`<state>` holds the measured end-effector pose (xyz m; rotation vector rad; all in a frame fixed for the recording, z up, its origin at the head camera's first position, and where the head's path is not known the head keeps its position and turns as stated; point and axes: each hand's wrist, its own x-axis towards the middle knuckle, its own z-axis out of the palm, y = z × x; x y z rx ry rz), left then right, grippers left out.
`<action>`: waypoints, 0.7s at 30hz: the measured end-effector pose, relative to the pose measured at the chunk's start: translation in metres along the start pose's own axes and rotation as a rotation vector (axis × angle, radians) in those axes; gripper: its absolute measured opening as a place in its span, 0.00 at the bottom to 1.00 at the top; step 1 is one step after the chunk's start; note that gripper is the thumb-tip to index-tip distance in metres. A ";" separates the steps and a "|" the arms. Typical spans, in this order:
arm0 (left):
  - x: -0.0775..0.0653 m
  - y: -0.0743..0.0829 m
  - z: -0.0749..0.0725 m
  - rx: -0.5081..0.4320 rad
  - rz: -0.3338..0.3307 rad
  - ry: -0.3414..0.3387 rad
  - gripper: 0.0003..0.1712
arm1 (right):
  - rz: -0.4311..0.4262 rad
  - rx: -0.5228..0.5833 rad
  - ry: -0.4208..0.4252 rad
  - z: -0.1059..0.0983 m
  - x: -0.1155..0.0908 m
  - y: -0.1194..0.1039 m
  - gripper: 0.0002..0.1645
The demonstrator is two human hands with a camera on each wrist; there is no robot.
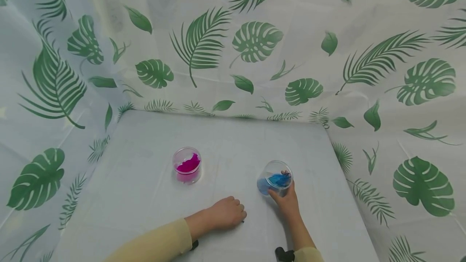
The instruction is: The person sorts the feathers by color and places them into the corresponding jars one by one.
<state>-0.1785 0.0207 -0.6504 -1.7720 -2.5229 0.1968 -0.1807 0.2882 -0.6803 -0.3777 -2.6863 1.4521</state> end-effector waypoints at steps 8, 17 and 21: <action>-0.001 -0.008 -0.002 0.062 -0.033 0.026 0.06 | 0.012 0.002 -0.005 -0.001 -0.001 -0.002 0.61; 0.000 -0.034 -0.015 -0.115 -0.171 0.089 0.04 | 0.008 0.000 -0.002 0.000 -0.001 -0.002 0.61; 0.002 -0.051 -0.027 -0.446 -0.328 0.199 0.06 | -0.003 -0.002 0.006 0.000 -0.001 -0.001 0.60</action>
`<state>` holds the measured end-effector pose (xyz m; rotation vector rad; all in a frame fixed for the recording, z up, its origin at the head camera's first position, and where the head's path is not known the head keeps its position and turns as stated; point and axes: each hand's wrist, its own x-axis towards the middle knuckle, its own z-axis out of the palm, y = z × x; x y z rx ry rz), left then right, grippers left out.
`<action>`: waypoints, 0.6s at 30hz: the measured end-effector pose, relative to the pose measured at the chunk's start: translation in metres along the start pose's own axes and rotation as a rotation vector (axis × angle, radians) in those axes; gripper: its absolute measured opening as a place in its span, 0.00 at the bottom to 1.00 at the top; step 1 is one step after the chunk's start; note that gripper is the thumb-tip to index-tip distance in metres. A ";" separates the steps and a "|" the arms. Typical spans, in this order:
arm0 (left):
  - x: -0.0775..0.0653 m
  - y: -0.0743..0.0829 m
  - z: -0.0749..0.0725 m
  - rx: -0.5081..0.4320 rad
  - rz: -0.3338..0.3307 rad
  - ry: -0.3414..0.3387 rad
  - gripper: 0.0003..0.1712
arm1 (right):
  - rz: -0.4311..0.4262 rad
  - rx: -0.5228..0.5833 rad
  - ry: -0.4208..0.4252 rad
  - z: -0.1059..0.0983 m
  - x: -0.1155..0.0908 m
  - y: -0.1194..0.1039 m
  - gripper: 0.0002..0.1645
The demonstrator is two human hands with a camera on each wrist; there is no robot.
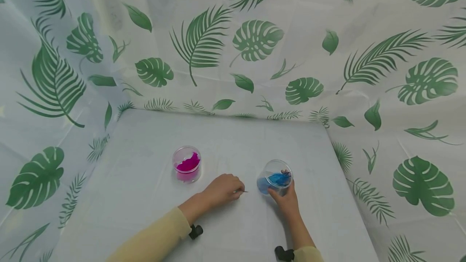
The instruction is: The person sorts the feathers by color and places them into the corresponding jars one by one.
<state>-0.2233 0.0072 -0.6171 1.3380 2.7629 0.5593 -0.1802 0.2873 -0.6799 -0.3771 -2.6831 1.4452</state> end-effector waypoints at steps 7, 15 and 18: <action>0.009 -0.009 -0.023 -0.444 -0.214 0.165 0.05 | -0.005 0.008 -0.004 0.000 0.001 0.001 0.62; 0.032 -0.011 -0.039 -0.463 -0.199 0.258 0.07 | 0.010 0.010 -0.006 -0.002 0.000 -0.002 0.62; 0.048 -0.006 -0.048 -0.490 -0.192 0.287 0.08 | 0.008 0.012 -0.007 -0.001 0.000 -0.003 0.62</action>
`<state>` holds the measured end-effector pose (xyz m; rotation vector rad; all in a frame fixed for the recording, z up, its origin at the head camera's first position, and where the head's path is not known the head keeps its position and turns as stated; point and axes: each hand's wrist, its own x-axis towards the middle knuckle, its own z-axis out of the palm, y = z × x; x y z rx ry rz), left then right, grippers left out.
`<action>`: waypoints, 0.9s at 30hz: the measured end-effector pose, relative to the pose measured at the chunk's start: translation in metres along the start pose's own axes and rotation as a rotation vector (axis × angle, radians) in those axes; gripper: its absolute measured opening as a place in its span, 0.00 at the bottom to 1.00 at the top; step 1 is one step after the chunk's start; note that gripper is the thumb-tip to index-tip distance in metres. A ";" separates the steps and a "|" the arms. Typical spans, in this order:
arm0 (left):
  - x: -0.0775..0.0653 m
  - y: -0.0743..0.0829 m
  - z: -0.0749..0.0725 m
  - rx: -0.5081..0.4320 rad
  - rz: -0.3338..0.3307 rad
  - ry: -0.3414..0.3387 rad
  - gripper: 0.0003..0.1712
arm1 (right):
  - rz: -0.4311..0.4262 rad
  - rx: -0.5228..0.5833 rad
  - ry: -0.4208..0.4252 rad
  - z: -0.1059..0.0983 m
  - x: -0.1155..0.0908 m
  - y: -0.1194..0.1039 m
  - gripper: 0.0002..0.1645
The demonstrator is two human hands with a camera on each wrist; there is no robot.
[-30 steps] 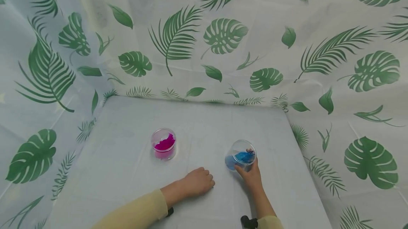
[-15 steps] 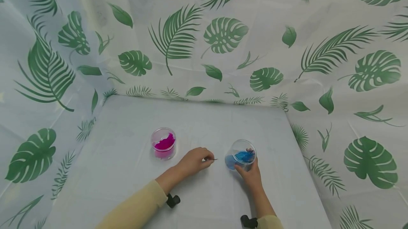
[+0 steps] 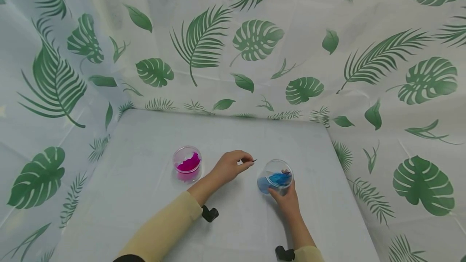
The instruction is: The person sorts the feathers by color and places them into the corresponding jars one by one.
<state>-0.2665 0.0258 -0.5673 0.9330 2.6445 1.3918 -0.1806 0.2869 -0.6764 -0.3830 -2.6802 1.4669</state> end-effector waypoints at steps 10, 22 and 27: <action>0.054 0.045 0.022 0.045 0.017 -0.110 0.11 | 0.001 0.017 -0.008 0.000 0.000 0.002 0.61; 0.063 0.071 0.059 0.019 0.081 -0.100 0.10 | 0.006 -0.017 -0.023 -0.001 -0.001 0.003 0.64; 0.058 0.058 0.075 0.283 0.150 -0.104 0.09 | -0.014 0.027 -0.023 -0.002 -0.001 0.005 0.64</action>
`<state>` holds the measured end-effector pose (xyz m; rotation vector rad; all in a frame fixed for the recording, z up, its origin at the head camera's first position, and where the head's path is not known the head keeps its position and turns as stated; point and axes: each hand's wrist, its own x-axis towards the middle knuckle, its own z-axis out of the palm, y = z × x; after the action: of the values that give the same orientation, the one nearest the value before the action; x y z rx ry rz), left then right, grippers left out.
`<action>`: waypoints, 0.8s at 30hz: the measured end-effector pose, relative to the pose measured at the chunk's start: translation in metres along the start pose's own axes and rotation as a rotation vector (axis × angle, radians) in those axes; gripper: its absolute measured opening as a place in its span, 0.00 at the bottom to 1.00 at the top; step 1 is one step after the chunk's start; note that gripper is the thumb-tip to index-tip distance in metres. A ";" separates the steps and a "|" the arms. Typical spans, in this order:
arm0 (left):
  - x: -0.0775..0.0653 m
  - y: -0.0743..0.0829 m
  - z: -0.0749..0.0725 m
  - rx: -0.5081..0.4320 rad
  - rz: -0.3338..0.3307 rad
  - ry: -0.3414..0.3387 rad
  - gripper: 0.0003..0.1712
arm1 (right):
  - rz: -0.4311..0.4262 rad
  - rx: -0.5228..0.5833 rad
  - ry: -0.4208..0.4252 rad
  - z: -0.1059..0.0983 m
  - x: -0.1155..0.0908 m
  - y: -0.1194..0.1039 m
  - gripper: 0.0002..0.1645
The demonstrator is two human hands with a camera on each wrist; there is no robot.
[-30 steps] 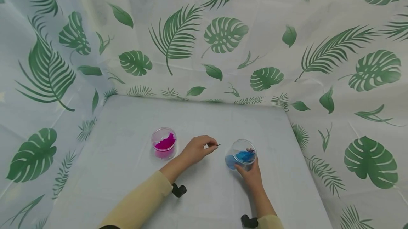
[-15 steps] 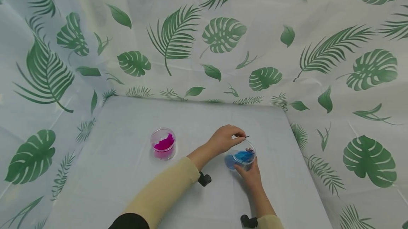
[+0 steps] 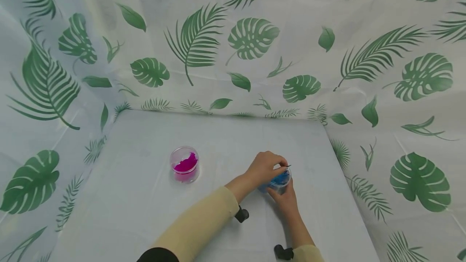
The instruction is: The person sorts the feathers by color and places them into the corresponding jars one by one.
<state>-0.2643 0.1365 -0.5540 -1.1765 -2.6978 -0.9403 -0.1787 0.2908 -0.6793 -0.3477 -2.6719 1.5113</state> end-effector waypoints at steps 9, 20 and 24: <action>-0.012 -0.011 0.023 0.288 -0.035 -0.086 0.10 | -0.024 -0.019 -0.008 0.001 0.002 0.003 0.62; -0.016 -0.011 0.022 0.312 -0.022 -0.071 0.13 | -0.028 -0.021 0.021 0.002 0.001 0.000 0.62; -0.021 -0.013 0.018 0.291 0.007 -0.039 0.13 | -0.038 -0.008 0.037 0.003 0.001 0.001 0.62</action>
<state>-0.2552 0.1260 -0.5814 -1.1523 -2.7364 -0.5044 -0.1802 0.2891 -0.6815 -0.3207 -2.6418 1.4695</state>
